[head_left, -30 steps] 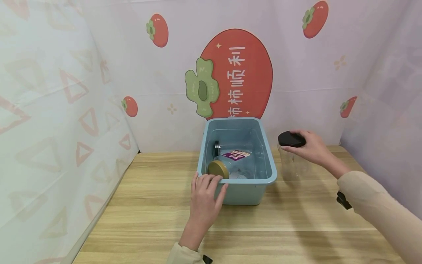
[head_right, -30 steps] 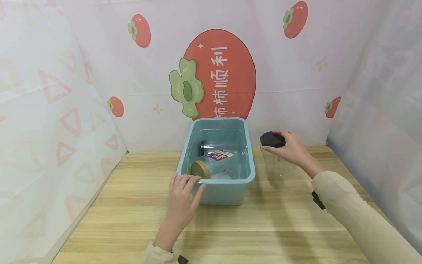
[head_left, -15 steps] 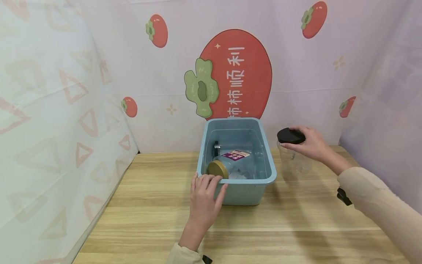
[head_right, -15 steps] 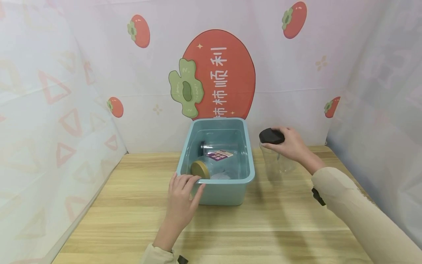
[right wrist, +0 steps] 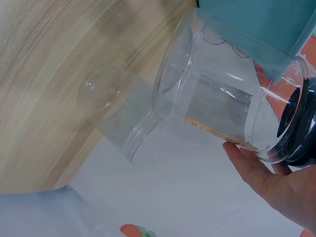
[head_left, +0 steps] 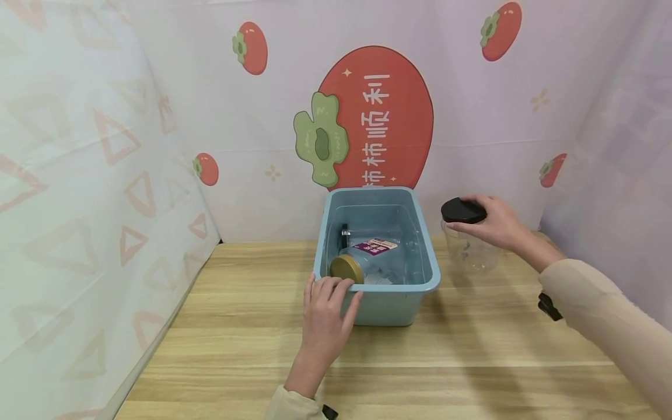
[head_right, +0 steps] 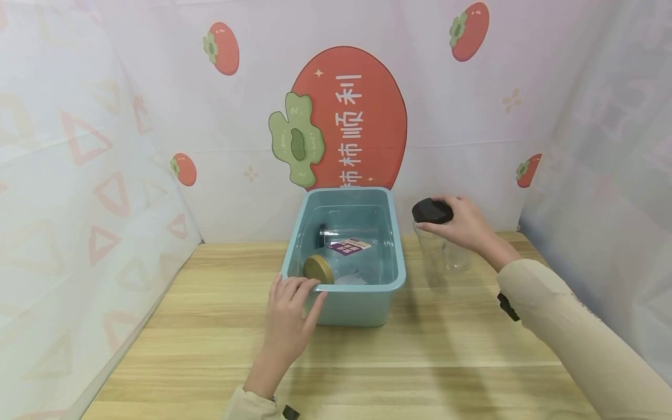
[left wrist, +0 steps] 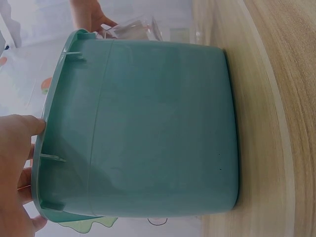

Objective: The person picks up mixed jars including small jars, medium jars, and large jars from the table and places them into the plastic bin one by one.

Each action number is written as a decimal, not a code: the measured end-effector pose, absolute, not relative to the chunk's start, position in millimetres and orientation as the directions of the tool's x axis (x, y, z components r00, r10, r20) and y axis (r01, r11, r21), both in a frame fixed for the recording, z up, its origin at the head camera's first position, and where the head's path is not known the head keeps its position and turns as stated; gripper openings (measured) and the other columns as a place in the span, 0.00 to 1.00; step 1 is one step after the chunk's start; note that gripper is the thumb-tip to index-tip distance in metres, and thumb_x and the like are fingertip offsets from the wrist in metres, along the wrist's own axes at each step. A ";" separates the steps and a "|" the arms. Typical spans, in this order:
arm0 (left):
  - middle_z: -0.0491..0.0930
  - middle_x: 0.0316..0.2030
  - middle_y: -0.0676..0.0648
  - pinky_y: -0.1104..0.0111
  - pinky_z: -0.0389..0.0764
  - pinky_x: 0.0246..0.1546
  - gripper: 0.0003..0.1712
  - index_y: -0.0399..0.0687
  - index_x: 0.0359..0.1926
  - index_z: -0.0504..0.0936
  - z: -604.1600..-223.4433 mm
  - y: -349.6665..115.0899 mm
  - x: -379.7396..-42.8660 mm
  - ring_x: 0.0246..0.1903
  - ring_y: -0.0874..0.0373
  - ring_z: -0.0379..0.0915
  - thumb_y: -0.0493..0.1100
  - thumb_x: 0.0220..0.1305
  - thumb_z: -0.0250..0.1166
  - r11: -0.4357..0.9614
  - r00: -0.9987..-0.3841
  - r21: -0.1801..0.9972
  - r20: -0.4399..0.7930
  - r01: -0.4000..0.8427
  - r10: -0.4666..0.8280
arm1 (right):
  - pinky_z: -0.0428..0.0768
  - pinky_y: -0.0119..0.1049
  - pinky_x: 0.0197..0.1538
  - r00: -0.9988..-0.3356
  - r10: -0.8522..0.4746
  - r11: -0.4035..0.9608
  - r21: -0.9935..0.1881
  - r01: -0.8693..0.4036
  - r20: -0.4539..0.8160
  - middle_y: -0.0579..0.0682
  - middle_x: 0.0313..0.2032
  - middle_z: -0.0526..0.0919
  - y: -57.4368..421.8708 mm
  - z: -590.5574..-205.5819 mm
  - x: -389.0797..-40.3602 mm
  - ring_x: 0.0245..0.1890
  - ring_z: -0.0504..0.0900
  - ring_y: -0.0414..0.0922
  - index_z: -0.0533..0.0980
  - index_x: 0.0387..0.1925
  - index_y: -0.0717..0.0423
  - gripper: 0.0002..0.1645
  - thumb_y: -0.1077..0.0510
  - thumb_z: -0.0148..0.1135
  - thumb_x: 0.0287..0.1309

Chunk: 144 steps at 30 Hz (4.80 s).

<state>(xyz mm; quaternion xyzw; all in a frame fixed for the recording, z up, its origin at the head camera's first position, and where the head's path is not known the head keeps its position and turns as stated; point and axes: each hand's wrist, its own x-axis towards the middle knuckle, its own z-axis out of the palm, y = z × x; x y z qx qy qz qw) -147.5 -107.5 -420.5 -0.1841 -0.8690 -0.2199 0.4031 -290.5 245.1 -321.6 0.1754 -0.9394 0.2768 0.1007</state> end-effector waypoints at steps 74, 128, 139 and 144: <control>0.84 0.44 0.45 0.37 0.73 0.66 0.14 0.43 0.47 0.88 -423.6 -107.7 -149.0 0.50 0.49 0.77 0.43 0.63 0.76 0.833 -0.602 0.234 0.786 0.501 0.141 | 0.75 0.62 0.54 -0.880 -0.313 0.786 -0.423 -0.451 0.358 0.70 0.59 0.77 210.2 -250.8 -294.5 0.61 0.71 0.67 0.72 0.68 0.67 0.44 0.48 0.78 0.57; 0.84 0.44 0.45 0.37 0.72 0.66 0.15 0.43 0.48 0.87 -420.1 -107.8 -147.0 0.50 0.49 0.77 0.44 0.64 0.76 0.839 -0.601 0.221 0.785 0.498 0.151 | 0.81 0.60 0.52 -0.876 -0.375 0.791 -0.388 -0.473 0.303 0.67 0.57 0.76 165.8 -215.8 -289.0 0.57 0.72 0.63 0.71 0.69 0.62 0.43 0.44 0.76 0.61; 0.84 0.44 0.44 0.37 0.72 0.67 0.15 0.43 0.49 0.87 -419.3 -107.3 -146.2 0.51 0.48 0.77 0.45 0.64 0.76 0.839 -0.620 0.236 0.771 0.491 0.146 | 0.82 0.61 0.54 -0.877 -0.383 0.788 -0.394 -0.473 0.289 0.66 0.59 0.75 155.0 -217.9 -290.1 0.59 0.71 0.62 0.71 0.69 0.63 0.43 0.47 0.77 0.61; 0.84 0.45 0.44 0.37 0.71 0.67 0.15 0.43 0.49 0.87 -419.5 -107.3 -146.1 0.51 0.48 0.77 0.45 0.65 0.76 0.840 -0.621 0.236 0.770 0.489 0.145 | 0.83 0.61 0.55 -0.878 -0.384 0.787 -0.396 -0.473 0.285 0.66 0.59 0.75 151.2 -217.8 -290.2 0.60 0.72 0.62 0.71 0.69 0.62 0.43 0.46 0.77 0.60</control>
